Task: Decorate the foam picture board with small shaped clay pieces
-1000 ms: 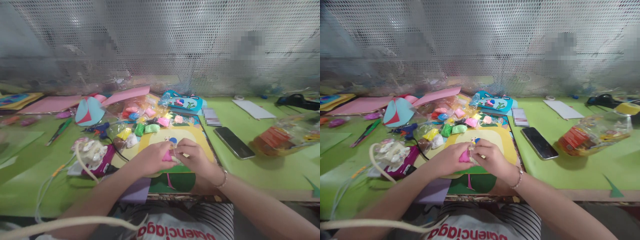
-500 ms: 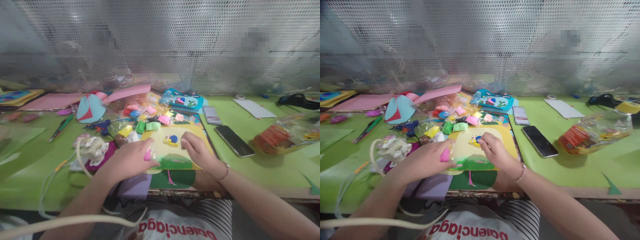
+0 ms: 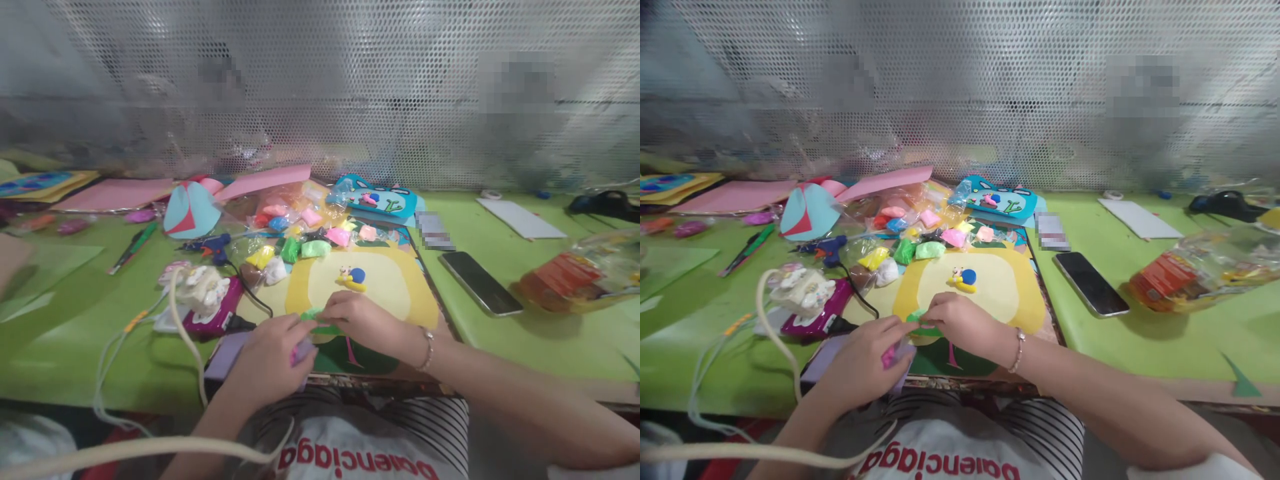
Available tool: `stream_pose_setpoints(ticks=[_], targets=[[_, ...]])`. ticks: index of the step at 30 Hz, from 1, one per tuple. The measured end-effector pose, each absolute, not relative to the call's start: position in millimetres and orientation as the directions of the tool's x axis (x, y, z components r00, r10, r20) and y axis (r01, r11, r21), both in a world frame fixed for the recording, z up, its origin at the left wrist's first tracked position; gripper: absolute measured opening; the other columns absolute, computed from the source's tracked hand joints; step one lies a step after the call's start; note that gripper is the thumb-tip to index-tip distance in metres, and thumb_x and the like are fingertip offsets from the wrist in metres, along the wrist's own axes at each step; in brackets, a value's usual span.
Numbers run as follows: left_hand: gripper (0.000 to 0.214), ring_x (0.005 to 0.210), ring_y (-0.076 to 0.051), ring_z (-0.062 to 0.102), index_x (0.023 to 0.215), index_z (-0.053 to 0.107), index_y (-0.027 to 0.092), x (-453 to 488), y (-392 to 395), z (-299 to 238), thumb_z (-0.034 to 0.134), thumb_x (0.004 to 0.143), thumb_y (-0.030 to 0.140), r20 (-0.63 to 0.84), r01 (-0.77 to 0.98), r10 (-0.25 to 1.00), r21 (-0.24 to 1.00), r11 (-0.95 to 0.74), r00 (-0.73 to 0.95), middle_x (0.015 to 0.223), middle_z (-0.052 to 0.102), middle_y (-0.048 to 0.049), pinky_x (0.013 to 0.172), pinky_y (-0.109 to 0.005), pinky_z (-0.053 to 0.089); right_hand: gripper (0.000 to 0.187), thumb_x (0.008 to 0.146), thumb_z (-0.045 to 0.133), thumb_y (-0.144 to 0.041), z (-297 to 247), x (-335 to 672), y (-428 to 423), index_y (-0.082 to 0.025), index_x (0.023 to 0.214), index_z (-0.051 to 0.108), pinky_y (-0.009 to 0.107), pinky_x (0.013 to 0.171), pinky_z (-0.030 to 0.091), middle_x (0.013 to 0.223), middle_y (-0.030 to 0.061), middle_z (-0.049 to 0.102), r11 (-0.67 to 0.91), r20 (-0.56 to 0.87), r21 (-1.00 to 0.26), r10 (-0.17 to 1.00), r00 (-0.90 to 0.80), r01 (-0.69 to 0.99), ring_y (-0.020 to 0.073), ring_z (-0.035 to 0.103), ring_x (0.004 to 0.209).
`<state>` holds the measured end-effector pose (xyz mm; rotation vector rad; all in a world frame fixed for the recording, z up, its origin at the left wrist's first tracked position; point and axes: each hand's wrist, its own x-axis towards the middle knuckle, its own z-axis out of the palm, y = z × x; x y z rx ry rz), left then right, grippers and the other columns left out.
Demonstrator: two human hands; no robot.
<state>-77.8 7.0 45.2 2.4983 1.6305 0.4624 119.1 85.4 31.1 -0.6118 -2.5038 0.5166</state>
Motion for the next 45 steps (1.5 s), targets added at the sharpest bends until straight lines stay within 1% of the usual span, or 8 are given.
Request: stream_pose_setpoints(ticks=[5,8,14,18,26,33,39,45], targets=[[0.028,0.085,-0.022,0.06,0.105,0.064,0.019,-78,9,27,0.052,0.081,0.029,0.228,0.876,0.908,0.263,-0.404,0.351,0.085,0.065,-0.0063,0.076,-0.037,0.049,0.016,0.088,0.051,-0.008,25,121,80,-0.015,0.09,0.065,0.029,0.068,0.048,0.076,0.0052,0.064,0.866,0.383,-0.314,0.49,-0.783,0.389,0.0167,0.058,0.075],[0.028,0.084,-0.022,0.06,0.104,0.064,0.019,-77,9,24,0.051,0.082,0.03,0.257,0.876,0.898,0.242,-0.417,0.356,0.084,0.065,-0.0066,0.075,-0.036,0.048,0.015,0.09,0.051,-0.012,24,123,80,-0.016,0.086,0.064,0.029,0.068,0.048,0.076,0.0053,0.064,0.885,0.397,-0.278,0.459,-0.795,0.372,0.0169,0.058,0.075],[0.027,0.083,-0.021,0.059,0.104,0.063,0.019,-77,8,24,0.05,0.083,0.03,0.263,0.877,0.894,0.226,-0.423,0.363,0.084,0.065,-0.0068,0.074,-0.036,0.047,0.017,0.091,0.051,-0.016,23,120,81,-0.018,0.086,0.067,0.031,0.075,0.048,0.085,0.0059,0.065,0.886,0.404,-0.28,0.459,-0.791,0.37,0.0167,0.058,0.081],[0.027,0.084,-0.022,0.059,0.104,0.063,0.019,-77,7,25,0.049,0.084,0.031,0.252,0.881,0.898,0.225,-0.416,0.36,0.085,0.064,-0.0071,0.076,-0.036,0.047,0.017,0.087,0.053,-0.011,24,120,77,-0.016,0.091,0.069,0.033,0.075,0.049,0.089,0.0073,0.066,0.883,0.387,-0.293,0.46,-0.799,0.367,0.0189,0.058,0.083],[0.03,0.082,-0.022,0.057,0.108,0.062,0.02,-78,7,24,0.047,0.086,0.032,0.234,0.878,0.898,0.225,-0.422,0.372,0.082,0.063,-0.0063,0.074,-0.037,0.045,0.035,0.08,0.047,-0.003,37,132,72,-0.017,0.105,0.067,0.042,0.085,0.049,0.101,0.0095,0.062,0.853,0.34,-0.344,0.502,-0.795,0.392,0.022,0.055,0.095],[0.031,0.079,-0.021,0.055,0.111,0.063,0.023,-77,4,25,0.049,0.084,0.032,0.254,0.87,0.882,0.202,-0.451,0.398,0.079,0.061,-0.0049,0.071,-0.036,0.043,0.035,0.083,0.047,-0.008,38,132,70,-0.017,0.112,0.065,0.042,0.085,0.047,0.101,0.009,0.061,0.877,0.244,-0.262,0.465,-0.851,0.404,0.0226,0.052,0.096],[0.025,0.078,-0.022,0.054,0.098,0.066,0.022,-75,5,24,0.051,0.082,0.033,0.203,0.881,0.897,0.199,-0.43,0.392,0.077,0.061,-0.0045,0.071,-0.038,0.042,0.031,0.087,0.047,-0.014,40,130,65,-0.015,0.112,0.064,0.042,0.083,0.046,0.1,0.0105,0.059,0.887,0.158,-0.16,0.456,-0.876,0.433,0.0249,0.05,0.097],[0.026,0.077,-0.022,0.053,0.101,0.065,0.023,-75,5,23,0.051,0.082,0.032,0.221,0.878,0.892,0.195,-0.437,0.395,0.077,0.06,-0.0038,0.071,-0.038,0.041,0.033,0.085,0.046,-0.011,35,133,68,-0.017,0.112,0.064,0.04,0.085,0.044,0.104,0.009,0.059,0.87,0.254,-0.23,0.485,-0.837,0.435,0.0232,0.049,0.098]])
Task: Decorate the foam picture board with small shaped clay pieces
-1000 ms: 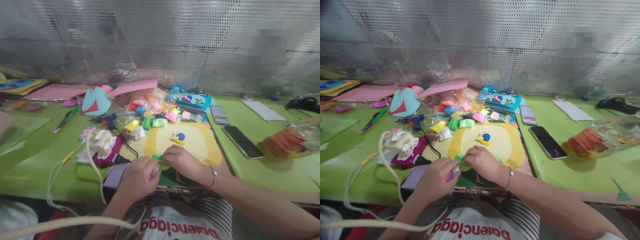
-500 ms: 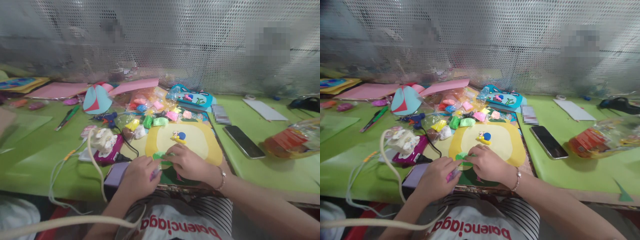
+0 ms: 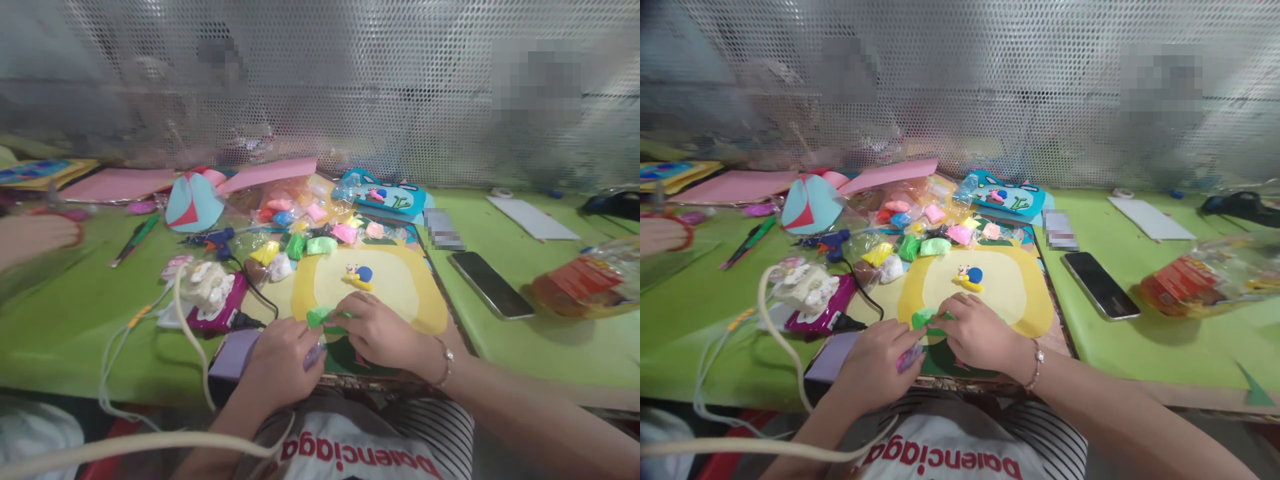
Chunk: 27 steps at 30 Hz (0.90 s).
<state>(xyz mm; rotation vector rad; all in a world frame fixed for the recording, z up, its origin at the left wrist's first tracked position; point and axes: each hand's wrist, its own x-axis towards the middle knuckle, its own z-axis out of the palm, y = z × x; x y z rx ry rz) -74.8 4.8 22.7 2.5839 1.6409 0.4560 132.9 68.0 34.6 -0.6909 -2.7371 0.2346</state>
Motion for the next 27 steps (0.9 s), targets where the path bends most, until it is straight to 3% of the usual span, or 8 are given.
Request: stream_pose_setpoints(ticks=[6,13,19,27], targets=[[0.019,0.077,-0.022,0.052,0.091,0.064,0.021,-76.0,6.7,23.2,0.05,0.081,0.031,0.173,0.867,0.887,0.2,-0.456,0.427,0.076,0.059,-0.0046,0.069,-0.038,0.04,0.03,0.086,0.049,-0.017,33.3,130.5,64.6,-0.015,0.114,0.061,0.038,0.083,0.043,0.101,0.0091,0.058,0.879,0.187,-0.181,0.47,-0.863,0.44,0.0228,0.049,0.096],[0.014,0.075,-0.022,0.052,0.085,0.062,0.021,-75.3,8.8,21.7,0.051,0.08,0.029,0.172,0.856,0.878,0.206,-0.475,0.446,0.076,0.059,-0.0048,0.069,-0.038,0.04,0.028,0.096,0.036,-0.019,30.8,128.0,60.5,-0.014,0.1,0.063,0.039,0.074,0.04,0.091,0.0073,0.059,0.888,0.191,0.075,0.433,-0.881,0.453,0.0224,0.051,0.088],[0.022,0.077,-0.022,0.053,0.096,0.063,0.021,-75.5,9.3,21.3,0.052,0.08,0.031,0.206,0.847,0.877,0.239,-0.474,0.433,0.078,0.06,-0.0043,0.071,-0.038,0.042,0.033,0.09,0.045,-0.018,32.6,134.8,66.3,-0.016,0.122,0.055,0.038,0.084,0.04,0.103,0.0082,0.059,0.873,0.257,-0.066,0.483,-0.837,0.484,0.0227,0.05,0.099],[0.028,0.077,-0.021,0.054,0.104,0.064,0.022,-74.2,6.8,22.8,0.053,0.08,0.032,0.246,0.84,0.861,0.217,-0.497,0.445,0.079,0.062,-0.0037,0.07,-0.037,0.042,0.036,0.084,0.049,-0.018,37.9,133.1,62.1,-0.017,0.119,0.057,0.04,0.085,0.041,0.106,0.0098,0.056,0.873,0.114,-0.101,0.487,-0.866,0.477,0.0249,0.049,0.1]])
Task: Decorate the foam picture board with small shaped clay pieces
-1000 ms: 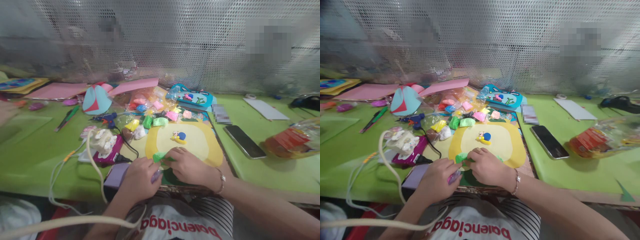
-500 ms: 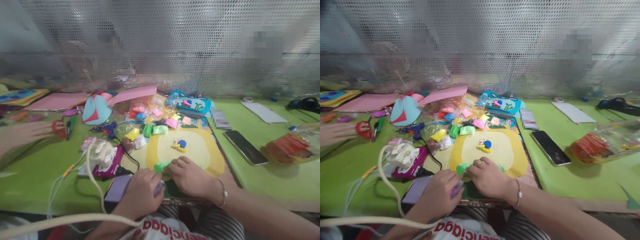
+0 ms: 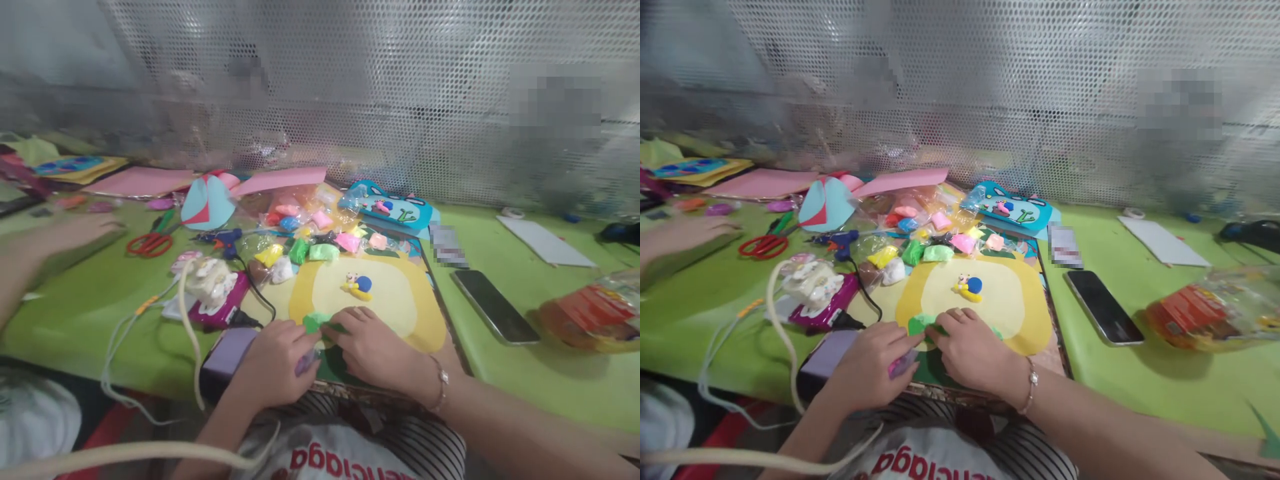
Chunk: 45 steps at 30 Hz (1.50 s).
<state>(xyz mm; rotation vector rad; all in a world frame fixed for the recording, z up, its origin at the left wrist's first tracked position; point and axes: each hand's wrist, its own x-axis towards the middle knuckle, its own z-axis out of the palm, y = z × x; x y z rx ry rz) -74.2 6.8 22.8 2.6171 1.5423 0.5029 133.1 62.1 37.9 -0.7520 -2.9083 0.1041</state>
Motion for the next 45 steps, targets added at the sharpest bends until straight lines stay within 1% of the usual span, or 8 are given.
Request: stream_pose_setpoints(ticks=[4,19,27,29,32,35,39,45], targets=[[0.027,0.074,-0.02,0.054,0.101,0.065,0.022,-75,7,24,0.052,0.08,0.033,0.224,0.822,0.843,0.205,-0.531,0.488,0.077,0.061,-0.0032,0.067,-0.037,0.041,0.037,0.084,0.048,-0.014,38,135,60,-0.017,0.119,0.057,0.04,0.088,0.041,0.108,0.0098,0.056,0.845,0.124,-0.165,0.53,-0.839,0.509,0.0237,0.047,0.1],[0.042,0.079,-0.023,0.057,0.117,0.06,0.018,-75,8,21,0.051,0.081,0.036,0.175,0.822,0.836,0.161,-0.546,0.521,0.083,0.062,-0.0079,0.072,-0.041,0.046,0.033,0.084,0.049,-0.013,36,129,58,-0.016,0.114,0.061,0.04,0.085,0.045,0.101,0.0098,0.057,0.852,0.13,-0.153,0.519,-0.845,0.5,0.0241,0.05,0.098],[0.049,0.079,-0.025,0.06,0.125,0.057,0.021,-73,12,34,0.052,0.08,0.037,0.076,0.833,0.844,0.138,-0.536,0.531,0.083,0.066,-0.0078,0.071,-0.041,0.048,0.033,0.082,0.044,-0.003,39,148,92,-0.012,0.106,0.066,0.042,0.081,0.048,0.101,0.013,0.06,0.823,0.408,-0.294,0.569,-0.714,0.487,0.0238,0.054,0.096],[0.047,0.076,-0.023,0.061,0.125,0.056,0.022,-70,19,49,0.052,0.08,0.037,0.051,0.828,0.847,0.183,-0.529,0.53,0.082,0.067,-0.0063,0.07,-0.039,0.048,0.032,0.083,0.043,-0.003,43,155,102,-0.013,0.102,0.066,0.041,0.081,0.048,0.098,0.0123,0.061,0.834,0.472,-0.332,0.551,-0.688,0.44,0.0228,0.056,0.095],[0.047,0.077,-0.019,0.061,0.129,0.053,0.023,-58,43,79,0.047,0.085,0.04,0.174,0.824,0.891,0.339,-0.453,0.419,0.084,0.068,-0.0047,0.073,-0.034,0.047,0.028,0.087,0.043,-0.007,50,161,109,-0.016,0.105,0.063,0.037,0.078,0.05,0.095,0.0098,0.061,0.84,0.522,-0.431,0.53,-0.668,0.33,0.019,0.058,0.09],[0.045,0.069,-0.016,0.058,0.103,0.063,0.018,-38,75,99,0.031,0.092,0.047,0.161,0.778,0.921,0.497,-0.386,0.354,0.075,0.065,-0.0043,0.065,-0.029,0.043,0.014,0.09,0.047,-0.016,54,162,111,-0.018,0.099,0.058,0.031,0.072,0.051,0.088,0.0062,0.06,0.798,0.561,-0.54,0.577,-0.594,0.266,0.015,0.058,0.081],[0.049,0.066,-0.016,0.056,0.082,0.06,0.016,-12,103,90,0.021,0.095,0.044,0.183,0.738,0.91,0.537,-0.409,0.371,0.071,0.062,-0.0052,0.063,-0.029,0.04,0.007,0.09,0.05,-0.023,47,160,115,-0.018,0.084,0.052,0.025,0.062,0.047,0.077,0.0018,0.055,0.782,0.584,-0.562,0.607,-0.54,0.27,0.0118,0.052,0.068],[0.048,0.069,-0.017,0.057,0.081,0.058,0.015,-6,104,70,0.019,0.095,0.039,0.256,0.721,0.899,0.537,-0.438,0.355,0.071,0.062,-0.0067,0.065,-0.029,0.04,0.009,0.087,0.048,-0.019,45,157,115,-0.019,0.078,0.048,0.023,0.057,0.043,0.07,-0.0011,0.051,0.697,0.536,-0.66,0.698,-0.474,0.28,0.0108,0.048,0.062]])
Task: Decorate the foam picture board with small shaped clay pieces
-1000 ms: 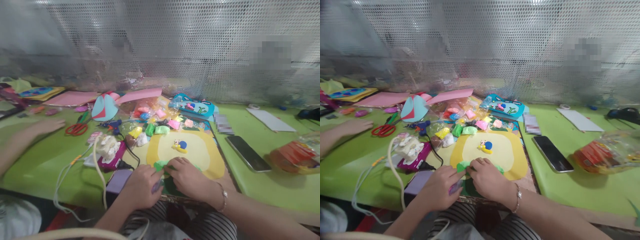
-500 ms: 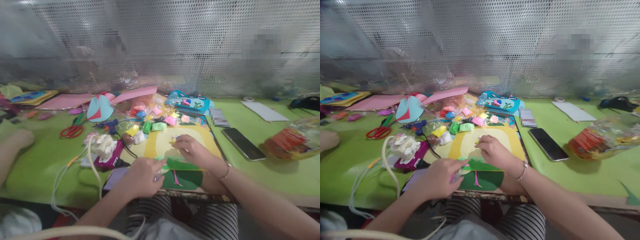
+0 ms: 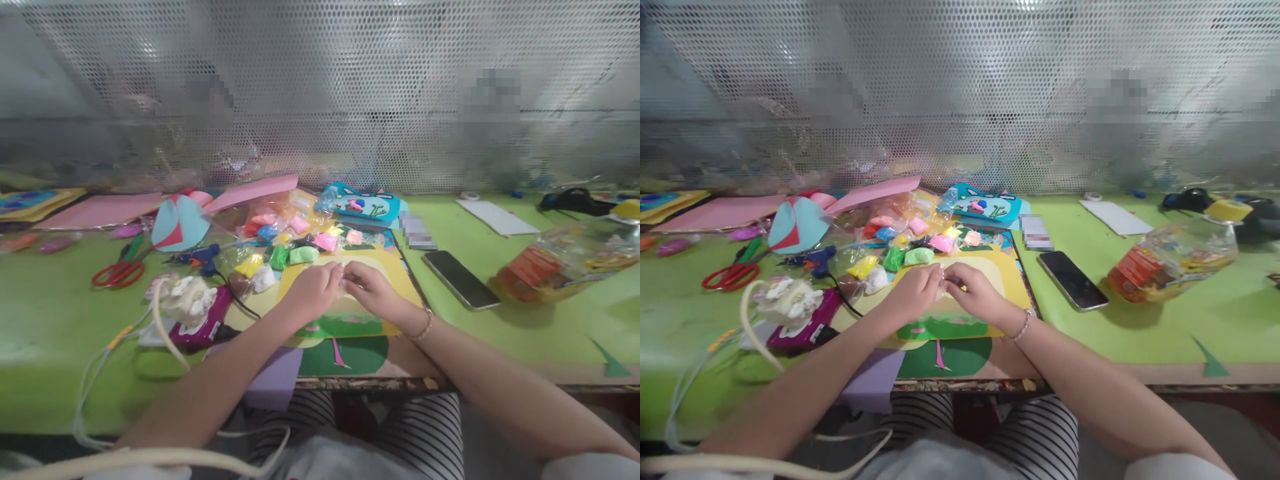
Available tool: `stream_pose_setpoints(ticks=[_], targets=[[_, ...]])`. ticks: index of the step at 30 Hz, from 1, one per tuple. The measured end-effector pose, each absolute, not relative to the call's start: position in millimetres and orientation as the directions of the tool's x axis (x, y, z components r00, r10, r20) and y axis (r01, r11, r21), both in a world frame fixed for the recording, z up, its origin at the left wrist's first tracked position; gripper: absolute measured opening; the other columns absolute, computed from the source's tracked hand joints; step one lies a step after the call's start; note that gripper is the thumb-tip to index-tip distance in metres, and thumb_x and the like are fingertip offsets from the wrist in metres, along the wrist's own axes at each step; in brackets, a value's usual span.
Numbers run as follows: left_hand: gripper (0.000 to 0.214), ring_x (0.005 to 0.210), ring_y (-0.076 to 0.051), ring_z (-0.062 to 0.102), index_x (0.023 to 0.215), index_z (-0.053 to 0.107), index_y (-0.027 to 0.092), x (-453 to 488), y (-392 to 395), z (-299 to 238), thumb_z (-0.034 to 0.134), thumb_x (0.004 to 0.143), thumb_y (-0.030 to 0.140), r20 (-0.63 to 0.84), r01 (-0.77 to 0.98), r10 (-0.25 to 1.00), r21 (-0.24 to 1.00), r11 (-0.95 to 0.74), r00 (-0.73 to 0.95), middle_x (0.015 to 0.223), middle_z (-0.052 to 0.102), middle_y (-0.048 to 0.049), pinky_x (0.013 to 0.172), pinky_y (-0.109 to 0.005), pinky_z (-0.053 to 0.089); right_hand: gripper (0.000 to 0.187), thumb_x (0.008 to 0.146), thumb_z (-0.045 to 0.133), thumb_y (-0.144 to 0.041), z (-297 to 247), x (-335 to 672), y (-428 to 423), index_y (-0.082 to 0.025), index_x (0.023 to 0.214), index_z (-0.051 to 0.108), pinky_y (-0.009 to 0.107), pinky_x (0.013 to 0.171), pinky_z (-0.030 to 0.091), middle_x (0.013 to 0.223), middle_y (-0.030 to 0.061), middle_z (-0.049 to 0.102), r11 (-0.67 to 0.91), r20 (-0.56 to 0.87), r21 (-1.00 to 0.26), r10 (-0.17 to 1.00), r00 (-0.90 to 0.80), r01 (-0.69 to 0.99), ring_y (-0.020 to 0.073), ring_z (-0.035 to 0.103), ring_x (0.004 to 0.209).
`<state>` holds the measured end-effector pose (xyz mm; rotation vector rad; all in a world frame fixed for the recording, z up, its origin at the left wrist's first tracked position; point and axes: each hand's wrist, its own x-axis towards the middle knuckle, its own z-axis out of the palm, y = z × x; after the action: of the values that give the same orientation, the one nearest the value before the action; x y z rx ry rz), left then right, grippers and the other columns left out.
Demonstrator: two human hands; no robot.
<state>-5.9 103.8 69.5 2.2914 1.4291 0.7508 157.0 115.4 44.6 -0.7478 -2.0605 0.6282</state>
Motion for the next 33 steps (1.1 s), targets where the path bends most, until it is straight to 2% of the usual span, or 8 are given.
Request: stream_pose_setpoints(ticks=[3,8,13,19,24,30,33], targets=[[0.05,0.06,-0.014,0.054,0.072,0.056,0.015,-8,98,73,0.019,0.095,0.04,0.213,0.676,0.911,0.616,-0.405,0.352,0.06,0.057,-0.0036,0.06,-0.027,0.037,0.003,0.086,0.05,-0.018,50,156,110,-0.018,0.084,0.051,0.024,0.059,0.045,0.075,0.0006,0.054,0.66,0.535,-0.722,0.724,-0.436,0.209,0.0113,0.052,0.067],[0.052,0.054,-0.013,0.05,0.064,0.051,0.016,-8,98,69,0.019,0.095,0.044,0.177,0.614,0.935,0.714,-0.337,0.308,0.054,0.053,-0.0013,0.056,-0.026,0.034,0.003,0.085,0.055,-0.021,54,157,108,-0.019,0.083,0.054,0.025,0.061,0.047,0.077,0.0009,0.055,0.698,0.577,-0.69,0.691,-0.436,0.193,0.0111,0.054,0.068],[0.05,0.059,-0.014,0.052,0.067,0.053,0.016,-8,103,62,0.022,0.094,0.044,0.195,0.601,0.939,0.727,-0.332,0.283,0.06,0.056,-0.0021,0.058,-0.026,0.035,0.004,0.083,0.058,-0.02,53,158,111,-0.018,0.086,0.058,0.025,0.062,0.048,0.08,0.0011,0.056,0.693,0.553,-0.687,0.693,-0.462,0.217,0.01,0.053,0.067],[0.045,0.056,-0.013,0.05,0.064,0.051,0.017,-8,105,63,0.024,0.094,0.038,0.193,0.625,0.932,0.697,-0.351,0.307,0.057,0.054,-0.0009,0.057,-0.026,0.032,0.002,0.081,0.061,-0.019,54,158,110,-0.017,0.08,0.062,0.023,0.059,0.048,0.075,0.0003,0.054,0.681,0.511,-0.684,0.703,-0.495,0.261,0.0093,0.053,0.063],[0.046,0.052,-0.012,0.046,0.062,0.047,0.018,-8,106,63,0.024,0.094,0.04,0.186,0.654,0.943,0.682,-0.327,0.277,0.053,0.048,0.0,0.054,-0.026,0.028,0.005,0.082,0.059,-0.016,49,157,108,-0.017,0.085,0.063,0.024,0.058,0.048,0.078,0.0015,0.055,0.765,0.585,-0.57,0.634,-0.506,0.299,0.0099,0.053,0.063],[0.05,0.05,-0.012,0.044,0.06,0.047,0.017,-7,107,58,0.023,0.095,0.045,0.18,0.649,0.945,0.691,-0.319,0.273,0.051,0.046,0.0007,0.053,-0.027,0.028,0.01,0.087,0.049,-0.014,47,157,105,-0.016,0.085,0.058,0.027,0.064,0.049,0.081,0.0044,0.053,0.834,0.581,-0.375,0.552,-0.599,0.405,0.0133,0.053,0.07],[0.049,0.051,-0.012,0.044,0.059,0.045,0.017,-7,108,56,0.024,0.095,0.043,0.191,0.643,0.946,0.696,-0.319,0.262,0.052,0.046,0.0006,0.053,-0.027,0.028,0.01,0.085,0.047,-0.01,47,157,105,-0.017,0.082,0.054,0.027,0.064,0.048,0.08,0.0036,0.051,0.836,0.59,-0.349,0.547,-0.594,0.424,0.0126,0.051,0.068]])
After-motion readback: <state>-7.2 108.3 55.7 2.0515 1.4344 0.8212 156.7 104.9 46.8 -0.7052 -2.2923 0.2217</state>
